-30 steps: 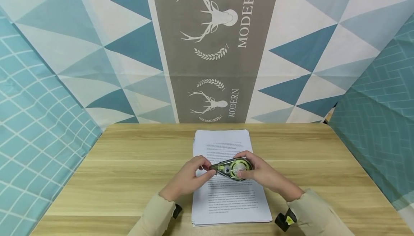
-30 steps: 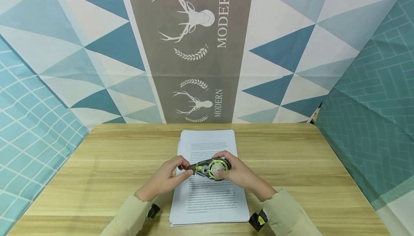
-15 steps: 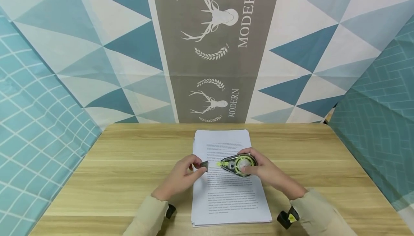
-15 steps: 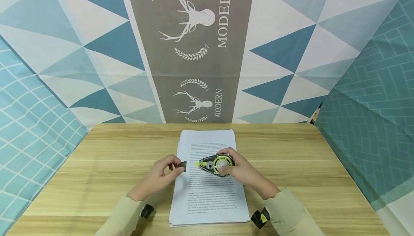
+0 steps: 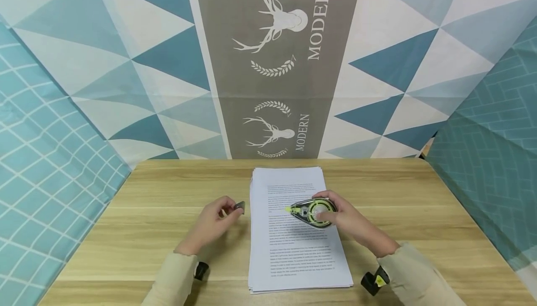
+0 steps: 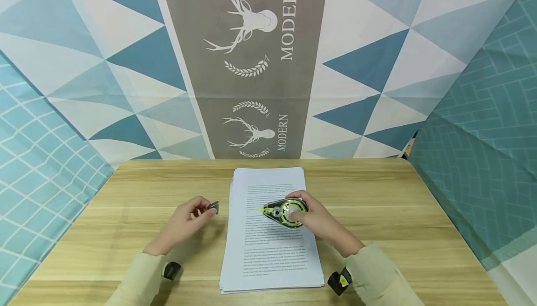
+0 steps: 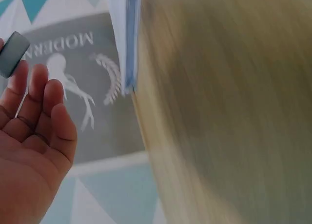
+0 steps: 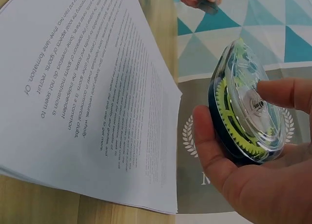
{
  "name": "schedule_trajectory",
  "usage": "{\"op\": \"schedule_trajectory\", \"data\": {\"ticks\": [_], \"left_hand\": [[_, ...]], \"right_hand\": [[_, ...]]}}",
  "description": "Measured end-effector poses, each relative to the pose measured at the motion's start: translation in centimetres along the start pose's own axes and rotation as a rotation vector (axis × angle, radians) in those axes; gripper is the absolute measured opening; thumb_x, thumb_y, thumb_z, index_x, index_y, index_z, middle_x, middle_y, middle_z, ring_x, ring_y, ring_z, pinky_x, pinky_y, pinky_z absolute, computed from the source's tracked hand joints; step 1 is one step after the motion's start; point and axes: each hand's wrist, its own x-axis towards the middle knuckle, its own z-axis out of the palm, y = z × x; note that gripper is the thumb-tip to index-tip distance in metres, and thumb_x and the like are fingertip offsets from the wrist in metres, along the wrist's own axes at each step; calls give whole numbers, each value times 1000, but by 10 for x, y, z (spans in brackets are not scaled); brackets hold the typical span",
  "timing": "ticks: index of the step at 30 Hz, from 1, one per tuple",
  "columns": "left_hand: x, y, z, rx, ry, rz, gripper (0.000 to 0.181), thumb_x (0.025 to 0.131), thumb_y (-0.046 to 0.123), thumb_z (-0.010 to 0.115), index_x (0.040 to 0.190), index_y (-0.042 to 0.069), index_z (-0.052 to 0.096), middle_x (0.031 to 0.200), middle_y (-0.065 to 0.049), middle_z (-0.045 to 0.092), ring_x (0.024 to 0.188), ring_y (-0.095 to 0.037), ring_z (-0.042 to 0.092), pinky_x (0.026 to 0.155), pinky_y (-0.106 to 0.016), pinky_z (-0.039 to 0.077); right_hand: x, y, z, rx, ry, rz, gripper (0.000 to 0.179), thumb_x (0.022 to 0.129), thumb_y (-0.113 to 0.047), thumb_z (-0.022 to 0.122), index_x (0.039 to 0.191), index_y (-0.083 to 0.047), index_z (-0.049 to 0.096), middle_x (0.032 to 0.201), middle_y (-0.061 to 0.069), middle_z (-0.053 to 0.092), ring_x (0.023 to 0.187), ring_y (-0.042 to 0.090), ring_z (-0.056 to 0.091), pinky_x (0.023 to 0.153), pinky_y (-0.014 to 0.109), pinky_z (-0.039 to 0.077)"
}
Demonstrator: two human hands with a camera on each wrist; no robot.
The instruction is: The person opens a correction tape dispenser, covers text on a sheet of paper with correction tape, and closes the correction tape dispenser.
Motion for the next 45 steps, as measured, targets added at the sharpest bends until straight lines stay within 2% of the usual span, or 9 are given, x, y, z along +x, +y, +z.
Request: {"op": "schedule_trajectory", "data": {"ticks": [9,16,20,26,30,33,37,45], "left_hand": [[-1,-27,-25,92,-51,-194,25,90,34,60,88,9,56,70,-1,50,61,-11,43,53,-22,36],[-3,-36,-37,176,-118,-338,29,91,37,57,84,8,54,66,-1,46,58,-14,41,53,-26,34],[-3,-39,-39,219,-145,-389,29,91,34,57,82,7,53,65,-1,46,58,-14,41,53,-27,34],[-5,-44,-39,271,-166,-403,27,90,32,58,83,6,58,67,-2,52,58,-15,43,54,-28,35],[-5,-45,-40,283,-144,-383,28,89,33,60,86,5,61,76,-4,60,63,-15,47,57,-29,38],[-5,-45,-41,270,-133,-390,27,88,32,61,90,5,63,83,-5,62,67,-16,50,59,-29,41],[-6,-47,-42,266,-131,-412,26,89,31,61,93,5,62,84,-6,62,68,-16,51,59,-29,42],[-9,-48,-46,280,-129,-395,26,90,32,60,90,6,60,79,-5,58,65,-16,47,56,-29,38]], "right_hand": [[-1,2,-4,19,16,37,44,89,-14,56,129,-5,42,126,18,50,101,21,55,83,29,44],[-3,0,-6,15,19,34,46,89,-16,56,131,-3,41,127,18,48,102,20,52,83,29,43],[-4,0,-6,18,19,39,47,89,-15,56,132,-2,40,128,18,47,102,20,52,83,29,43],[-5,0,-6,17,19,56,48,90,-17,55,133,-2,39,127,18,48,101,19,52,82,30,43],[-6,1,-7,18,19,61,48,90,-17,55,133,-3,39,128,19,48,101,20,52,82,30,43],[-6,1,-7,21,21,63,48,90,-17,56,132,-3,40,128,19,48,101,21,53,81,29,43],[-7,3,-6,27,27,73,47,89,-17,56,131,-4,41,128,19,48,101,21,53,81,29,43],[-7,4,-6,46,15,56,47,89,-14,57,131,-2,40,127,19,48,100,20,53,82,29,44]]}}
